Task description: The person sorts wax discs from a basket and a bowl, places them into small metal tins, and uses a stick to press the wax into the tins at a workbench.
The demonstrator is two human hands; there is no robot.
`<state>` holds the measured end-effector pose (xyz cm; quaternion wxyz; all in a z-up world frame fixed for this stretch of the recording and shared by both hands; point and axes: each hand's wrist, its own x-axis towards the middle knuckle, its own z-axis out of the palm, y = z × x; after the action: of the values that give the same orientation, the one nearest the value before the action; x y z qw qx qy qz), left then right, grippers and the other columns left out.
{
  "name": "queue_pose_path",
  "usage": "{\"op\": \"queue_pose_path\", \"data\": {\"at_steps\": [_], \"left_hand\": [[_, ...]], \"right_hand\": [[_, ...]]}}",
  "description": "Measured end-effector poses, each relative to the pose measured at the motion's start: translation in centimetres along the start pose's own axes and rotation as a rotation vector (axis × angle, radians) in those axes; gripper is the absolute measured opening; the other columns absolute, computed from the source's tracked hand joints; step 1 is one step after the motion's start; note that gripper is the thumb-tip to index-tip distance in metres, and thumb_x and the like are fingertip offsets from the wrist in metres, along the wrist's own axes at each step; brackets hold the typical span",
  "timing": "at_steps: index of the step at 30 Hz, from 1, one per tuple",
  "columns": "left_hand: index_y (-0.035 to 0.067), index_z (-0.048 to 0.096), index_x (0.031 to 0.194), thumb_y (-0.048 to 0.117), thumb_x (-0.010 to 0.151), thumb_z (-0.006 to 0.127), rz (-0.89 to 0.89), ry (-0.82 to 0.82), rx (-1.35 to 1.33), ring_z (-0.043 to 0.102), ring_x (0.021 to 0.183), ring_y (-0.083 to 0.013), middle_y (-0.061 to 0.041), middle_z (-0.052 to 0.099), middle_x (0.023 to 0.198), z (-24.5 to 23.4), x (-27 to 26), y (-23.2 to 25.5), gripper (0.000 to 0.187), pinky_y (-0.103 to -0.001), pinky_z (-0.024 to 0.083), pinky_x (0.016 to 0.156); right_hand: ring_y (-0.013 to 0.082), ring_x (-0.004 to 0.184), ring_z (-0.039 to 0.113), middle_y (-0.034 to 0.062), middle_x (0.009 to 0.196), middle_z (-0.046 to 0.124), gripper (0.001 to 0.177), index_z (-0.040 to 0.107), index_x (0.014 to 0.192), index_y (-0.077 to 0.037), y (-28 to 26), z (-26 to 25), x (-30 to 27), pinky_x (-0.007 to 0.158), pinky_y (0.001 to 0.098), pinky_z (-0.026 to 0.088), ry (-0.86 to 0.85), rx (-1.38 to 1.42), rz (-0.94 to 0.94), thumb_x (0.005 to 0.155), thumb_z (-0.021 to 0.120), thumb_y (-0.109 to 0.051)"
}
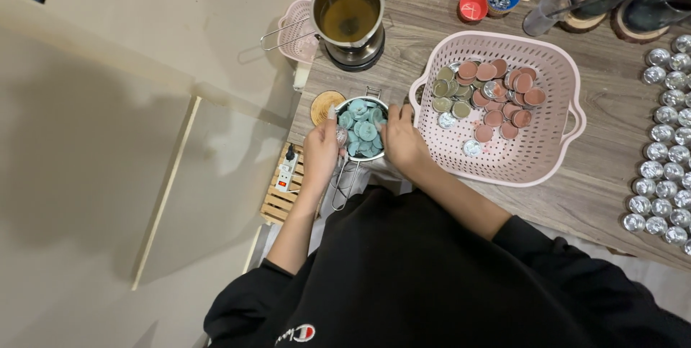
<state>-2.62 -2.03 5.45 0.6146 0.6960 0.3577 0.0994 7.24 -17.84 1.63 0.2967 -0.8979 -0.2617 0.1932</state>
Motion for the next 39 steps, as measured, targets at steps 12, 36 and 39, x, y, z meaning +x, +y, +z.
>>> {"op": "queue_pose_path", "data": {"at_steps": [12,36,39], "left_hand": [[0.003,0.069,0.082,0.032,0.108,0.049,-0.003,-0.029,-0.253,0.050,0.053,-0.0064,0.002,0.059,0.063,0.9,0.3,-0.5,0.044,-0.025,0.039,0.049],[-0.001,0.072,0.098,0.038,0.104,0.055,0.193,-0.351,-0.091,0.058,0.067,-0.0040,-0.001,0.070,0.074,9.8,-3.2,7.7,0.043,-0.024,0.048,0.061],[-0.001,0.072,0.092,0.040,0.104,0.056,0.200,-0.270,0.087,0.051,0.060,-0.0055,-0.002,0.063,0.064,11.1,-4.1,9.4,0.046,-0.026,0.044,0.054]], "right_hand": [[0.0394,0.114,0.054,0.0247,0.121,0.054,0.053,0.055,0.133,0.006,-3.9,-4.5,-4.1,0.100,0.0466,0.048,0.160,-0.048,-0.307,0.085,0.071,-0.010],[0.0334,0.114,0.068,0.0206,0.123,0.068,0.057,0.057,0.130,0.004,-1.7,-14.0,-7.8,0.095,0.0404,0.055,0.287,0.281,-0.353,0.083,0.084,-0.016],[0.0322,0.114,0.071,0.0199,0.122,0.071,0.053,0.059,0.129,0.003,-0.5,-14.3,-8.2,0.095,0.0392,0.057,0.340,0.276,-0.326,0.085,0.082,-0.013]]}}
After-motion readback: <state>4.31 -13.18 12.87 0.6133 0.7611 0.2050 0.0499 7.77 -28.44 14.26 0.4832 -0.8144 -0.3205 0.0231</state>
